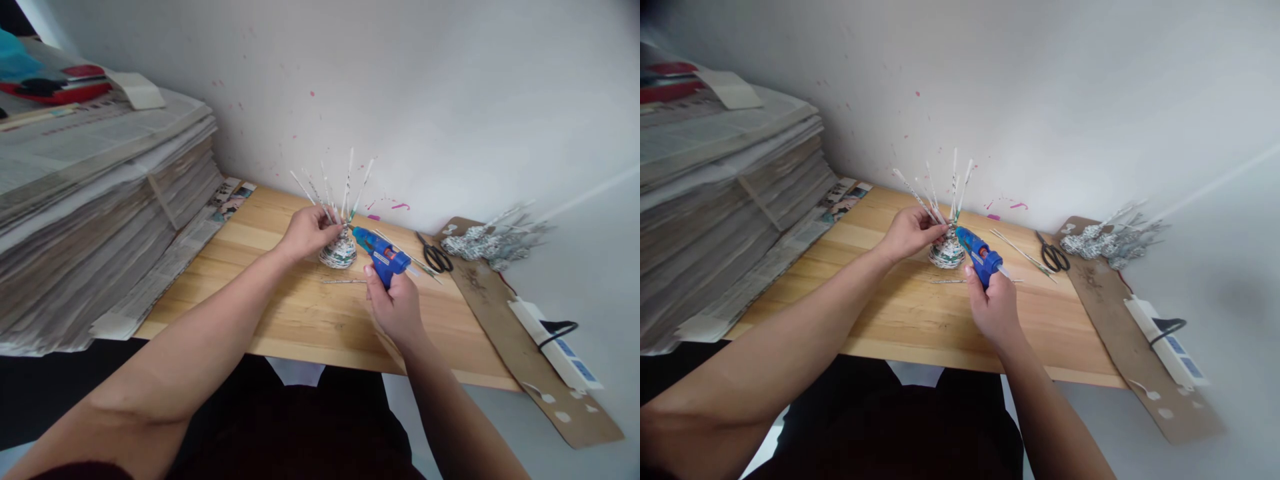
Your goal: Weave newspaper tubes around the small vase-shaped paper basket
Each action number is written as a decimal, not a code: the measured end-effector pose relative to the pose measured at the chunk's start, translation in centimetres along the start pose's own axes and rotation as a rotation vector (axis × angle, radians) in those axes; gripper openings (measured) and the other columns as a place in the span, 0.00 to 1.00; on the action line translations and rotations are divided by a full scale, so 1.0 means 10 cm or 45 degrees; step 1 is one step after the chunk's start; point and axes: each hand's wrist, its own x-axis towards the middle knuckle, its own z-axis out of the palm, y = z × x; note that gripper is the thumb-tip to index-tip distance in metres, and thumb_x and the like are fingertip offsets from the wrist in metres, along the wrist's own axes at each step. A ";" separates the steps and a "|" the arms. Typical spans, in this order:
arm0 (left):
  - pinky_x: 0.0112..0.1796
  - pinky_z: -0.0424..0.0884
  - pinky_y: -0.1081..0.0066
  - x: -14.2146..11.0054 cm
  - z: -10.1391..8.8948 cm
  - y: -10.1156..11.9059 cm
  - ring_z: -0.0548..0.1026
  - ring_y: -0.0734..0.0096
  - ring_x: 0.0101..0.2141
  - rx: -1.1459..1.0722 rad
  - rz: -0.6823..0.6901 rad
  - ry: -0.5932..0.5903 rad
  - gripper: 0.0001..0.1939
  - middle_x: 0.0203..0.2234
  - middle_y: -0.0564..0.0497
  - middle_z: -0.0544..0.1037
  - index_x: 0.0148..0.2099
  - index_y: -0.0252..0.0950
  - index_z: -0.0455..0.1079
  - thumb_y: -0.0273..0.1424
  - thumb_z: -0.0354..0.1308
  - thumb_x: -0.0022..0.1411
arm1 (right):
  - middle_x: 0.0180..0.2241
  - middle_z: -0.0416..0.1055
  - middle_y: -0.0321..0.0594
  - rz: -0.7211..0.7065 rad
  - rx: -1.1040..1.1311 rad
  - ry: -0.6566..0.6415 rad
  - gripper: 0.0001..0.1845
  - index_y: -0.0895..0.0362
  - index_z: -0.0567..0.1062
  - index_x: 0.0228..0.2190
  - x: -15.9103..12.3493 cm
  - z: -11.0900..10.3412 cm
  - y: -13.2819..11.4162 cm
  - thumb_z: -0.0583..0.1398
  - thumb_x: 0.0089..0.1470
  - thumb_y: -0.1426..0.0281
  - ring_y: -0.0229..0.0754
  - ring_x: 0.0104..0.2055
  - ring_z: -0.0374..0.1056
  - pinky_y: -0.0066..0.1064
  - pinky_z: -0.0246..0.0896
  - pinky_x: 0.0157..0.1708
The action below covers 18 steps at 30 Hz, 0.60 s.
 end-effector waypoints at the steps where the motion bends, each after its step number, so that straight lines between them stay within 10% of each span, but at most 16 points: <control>1: 0.30 0.76 0.69 0.00 0.00 0.00 0.78 0.69 0.24 0.000 -0.001 -0.003 0.03 0.21 0.53 0.79 0.35 0.35 0.75 0.27 0.66 0.55 | 0.20 0.66 0.34 -0.003 -0.015 -0.002 0.21 0.52 0.66 0.26 0.00 0.00 0.00 0.56 0.67 0.54 0.40 0.24 0.62 0.35 0.55 0.29; 18: 0.29 0.75 0.73 0.00 0.01 0.01 0.78 0.71 0.23 -0.011 0.010 0.016 0.04 0.21 0.54 0.78 0.35 0.34 0.74 0.26 0.66 0.55 | 0.20 0.68 0.34 0.023 -0.072 0.043 0.17 0.54 0.71 0.31 0.00 -0.01 -0.02 0.57 0.65 0.54 0.42 0.23 0.64 0.34 0.55 0.27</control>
